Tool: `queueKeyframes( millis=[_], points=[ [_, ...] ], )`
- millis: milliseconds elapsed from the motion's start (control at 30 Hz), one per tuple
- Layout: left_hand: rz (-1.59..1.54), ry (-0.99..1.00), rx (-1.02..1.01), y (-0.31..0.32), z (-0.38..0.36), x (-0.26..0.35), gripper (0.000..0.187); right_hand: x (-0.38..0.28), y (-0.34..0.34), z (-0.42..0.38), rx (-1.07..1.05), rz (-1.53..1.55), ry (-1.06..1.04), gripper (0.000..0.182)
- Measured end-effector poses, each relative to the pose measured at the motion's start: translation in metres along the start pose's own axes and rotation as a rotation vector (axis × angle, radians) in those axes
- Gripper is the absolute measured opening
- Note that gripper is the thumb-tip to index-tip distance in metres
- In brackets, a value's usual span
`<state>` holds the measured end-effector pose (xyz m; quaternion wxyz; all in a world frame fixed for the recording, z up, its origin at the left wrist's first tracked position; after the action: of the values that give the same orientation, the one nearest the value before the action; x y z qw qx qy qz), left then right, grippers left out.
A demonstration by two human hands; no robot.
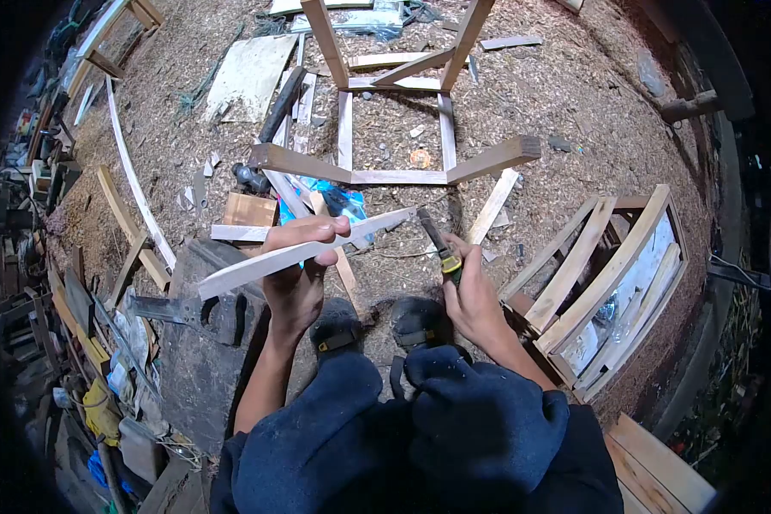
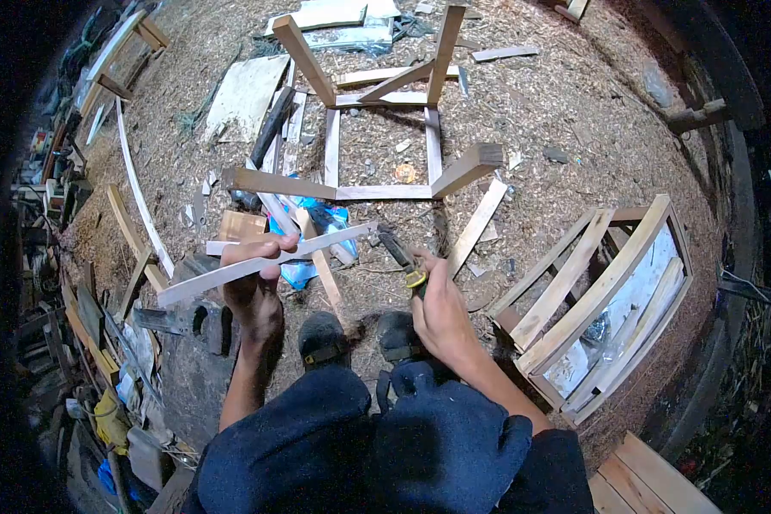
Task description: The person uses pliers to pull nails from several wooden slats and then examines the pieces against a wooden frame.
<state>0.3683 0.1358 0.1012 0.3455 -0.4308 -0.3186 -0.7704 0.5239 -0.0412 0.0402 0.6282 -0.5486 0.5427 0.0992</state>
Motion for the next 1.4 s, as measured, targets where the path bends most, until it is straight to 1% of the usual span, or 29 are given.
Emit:
queueKeyframes(
  millis=[33,67,167,200,233,300,333,367,533,567,600,633,700,733,800,833,867,900,933,1000,1033,1067,1100,1133,1200,1233,1300,1333,1400],
  points=[
    [0.050,0.020,-0.017,0.001,0.000,0.001,0.020,0.002,0.000,0.001,-0.001,-0.001,0.001,0.041],
    [0.100,0.041,-0.034,0.002,0.000,0.002,0.021,0.003,0.000,0.003,0.019,-0.058,-0.049,0.043],
    [0.119,0.069,-0.092,0.007,0.000,0.001,0.025,-0.005,-0.002,0.003,0.062,-0.192,-0.133,0.045],
    [0.119,0.069,-0.092,0.008,0.000,0.001,0.025,-0.009,-0.003,0.003,0.089,-0.269,-0.166,0.045],
    [0.140,0.065,-0.087,0.009,0.000,0.002,0.021,-0.008,-0.002,0.002,0.088,-0.269,-0.165,0.045],
    [0.164,0.060,-0.081,0.010,0.001,0.003,0.023,-0.008,-0.002,0.001,0.141,-0.392,-0.199,0.045],
    [0.138,0.065,-0.073,0.009,0.001,0.004,0.019,-0.008,-0.002,0.001,0.139,-0.392,-0.200,0.045],
    [0.111,0.069,-0.065,0.009,0.001,0.004,0.026,-0.009,-0.002,0.001,0.164,-0.432,-0.234,0.047],
    [0.144,0.088,-0.083,0.019,0.001,0.008,0.025,-0.008,0.001,-0.001,0.223,-0.551,-0.299,0.053],
    [0.186,0.104,-0.092,0.020,0.000,0.010,0.025,-0.010,0.002,-0.002,0.233,-0.520,-0.323,0.055],
    [0.201,0.052,-0.111,0.018,-0.003,0.002,0.021,-0.012,0.002,-0.003,0.244,-0.490,-0.347,0.057],
    [0.200,0.051,-0.111,0.018,-0.004,-0.001,0.021,-0.013,0.003,-0.002,0.243,-0.491,-0.346,0.057],
    [0.056,0.037,-0.032,0.012,-0.005,-0.003,0.017,-0.015,-0.001,0.005,0.265,-0.393,-0.262,0.053],
    [0.007,-0.001,0.002,0.011,-0.004,-0.002,0.014,-0.015,0.001,0.007,0.263,-0.393,-0.263,0.053],
    [0.017,-0.025,0.006,0.010,-0.004,-0.002,0.015,-0.017,0.001,0.009,0.290,-0.384,-0.295,0.041],
    [0.024,-0.050,0.010,0.009,-0.004,-0.003,0.016,-0.018,0.001,0.010,0.288,-0.385,-0.295,0.041],
    [0.023,-0.051,0.011,0.009,-0.005,-0.003,0.016,-0.012,0.002,0.012,0.213,-0.357,-0.192,0.034],
    [0.014,-0.113,0.041,0.006,-0.006,-0.008,0.017,-0.007,0.004,0.014,0.138,-0.329,-0.089,0.028],
    [0.005,-0.176,0.071,0.003,-0.008,-0.013,0.018,-0.010,0.002,0.014,0.136,-0.330,-0.088,0.028],
    [-0.011,-0.191,0.070,0.001,-0.009,-0.015,0.020,-0.007,0.007,0.015,0.009,-0.094,0.067,0.023],
    [-0.027,-0.202,0.068,0.001,-0.010,-0.016,0.021,-0.008,0.004,0.016,0.011,-0.095,0.071,0.023],
    [-0.028,-0.204,0.066,0.002,-0.010,-0.016,0.021,-0.003,0.003,0.017,-0.026,-0.065,0.150,0.022],
    [-0.033,-0.222,0.111,-0.001,-0.008,-0.016,0.021,0.002,0.004,0.017,-0.062,-0.035,0.224,0.022],
    [-0.037,-0.239,0.159,-0.003,-0.007,-0.016,0.021,0.003,0.004,0.017,-0.063,-0.036,0.222,0.022],
    [-0.022,-0.221,0.148,-0.002,-0.004,-0.012,0.021,0.005,0.001,0.012,0.019,0.107,0.191,0.023],
    [-0.009,-0.202,0.132,0.000,-0.003,-0.011,0.020,0.006,0.003,0.011,0.017,0.105,0.191,0.023],
    [0.024,-0.174,0.101,0.005,-0.004,-0.010,0.020,-0.003,-0.003,0.011,0.151,0.133,0.050,0.033],
    [0.059,-0.147,0.067,0.008,-0.005,-0.009,0.020,-0.002,-0.004,0.011,0.155,0.131,0.051,0.033],
    [0.091,-0.137,0.045,0.011,-0.004,-0.008,0.022,-0.002,-0.001,0.013,0.119,0.021,0.012,0.048]
  ],
)
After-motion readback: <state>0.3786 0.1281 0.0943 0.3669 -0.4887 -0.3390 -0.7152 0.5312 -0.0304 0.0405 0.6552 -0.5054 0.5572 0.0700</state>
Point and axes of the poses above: each hand's wrist, its own z-axis towards the middle knuckle, its own y-axis out of the palm, x = y × z, the point moved 7 cm from there along z, towards the middle knuckle, and after that the axes turned 6 degrees about x, right-handed, at the moved point
